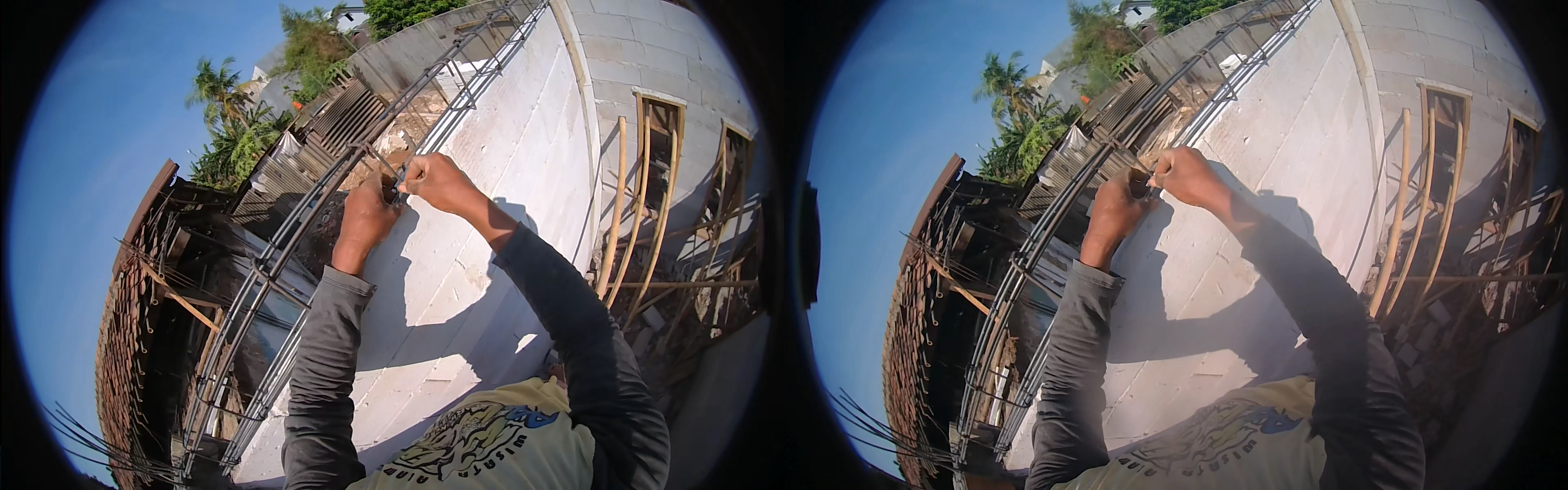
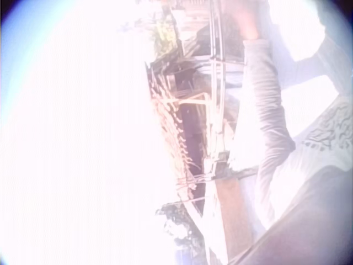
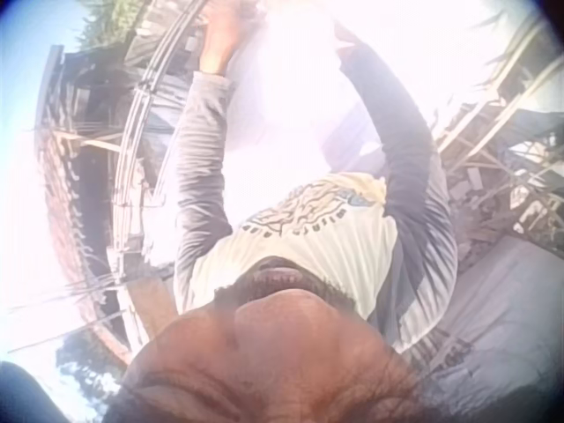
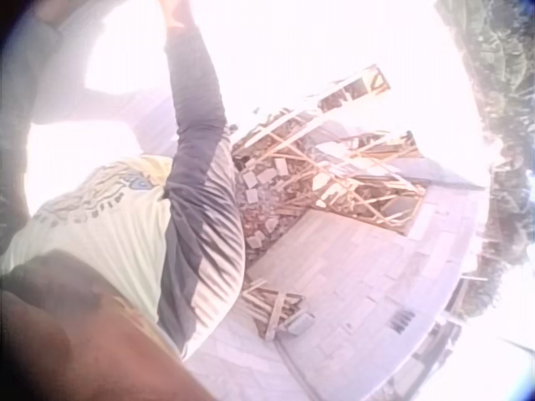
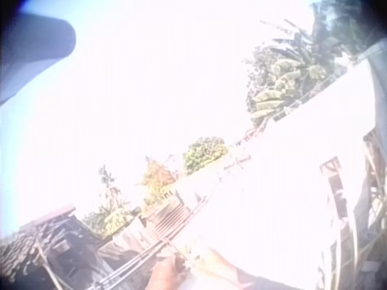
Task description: The person ties steel reinforcement bars together using wire and a pair of pliers on top of a construction wall.
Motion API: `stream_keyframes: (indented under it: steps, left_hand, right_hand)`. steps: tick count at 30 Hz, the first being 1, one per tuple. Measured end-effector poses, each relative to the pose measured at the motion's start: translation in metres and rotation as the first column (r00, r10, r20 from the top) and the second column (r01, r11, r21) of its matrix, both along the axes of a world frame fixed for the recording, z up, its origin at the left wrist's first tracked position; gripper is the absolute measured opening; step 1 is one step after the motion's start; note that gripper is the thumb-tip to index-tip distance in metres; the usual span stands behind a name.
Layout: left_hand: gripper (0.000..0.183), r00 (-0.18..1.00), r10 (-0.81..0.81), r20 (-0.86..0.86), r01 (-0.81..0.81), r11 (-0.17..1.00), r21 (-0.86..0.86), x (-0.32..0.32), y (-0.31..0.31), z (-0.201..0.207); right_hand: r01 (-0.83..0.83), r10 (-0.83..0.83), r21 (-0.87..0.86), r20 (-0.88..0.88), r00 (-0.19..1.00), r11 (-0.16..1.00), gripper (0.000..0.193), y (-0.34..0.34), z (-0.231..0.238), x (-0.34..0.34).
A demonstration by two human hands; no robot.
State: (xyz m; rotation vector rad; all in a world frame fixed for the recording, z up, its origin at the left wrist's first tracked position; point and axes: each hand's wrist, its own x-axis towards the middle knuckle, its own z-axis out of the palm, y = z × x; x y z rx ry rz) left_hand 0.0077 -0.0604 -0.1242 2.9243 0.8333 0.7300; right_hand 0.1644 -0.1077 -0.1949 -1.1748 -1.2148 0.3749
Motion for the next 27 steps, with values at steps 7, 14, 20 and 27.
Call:
stream_keyframes:
  steps: [7,14,20,27]
  left_hand:
    - [0.049,0.962,0.148,0.230,-0.022,0.880,-0.474,-0.005,0.012,-0.007]
    - [0.043,0.950,0.128,0.286,0.161,0.583,-0.796,0.004,0.018,0.012]
    - [0.024,0.986,0.049,-0.160,-0.147,0.705,-0.693,0.020,0.018,0.025]
    - [0.030,0.998,-0.048,0.048,0.049,0.999,-0.024,-0.004,-0.016,-0.019]
  right_hand:
    - [-0.069,0.068,0.046,0.016,0.998,0.997,0.020,0.003,0.000,-0.008]
    - [0.029,-0.027,-0.023,0.080,0.996,0.999,0.020,0.002,0.003,0.000]
    - [0.092,-0.115,0.123,0.194,0.974,0.988,0.014,0.002,0.004,-0.002]
    - [0.062,-0.080,0.108,0.176,0.981,0.992,0.020,-0.011,-0.002,0.001]
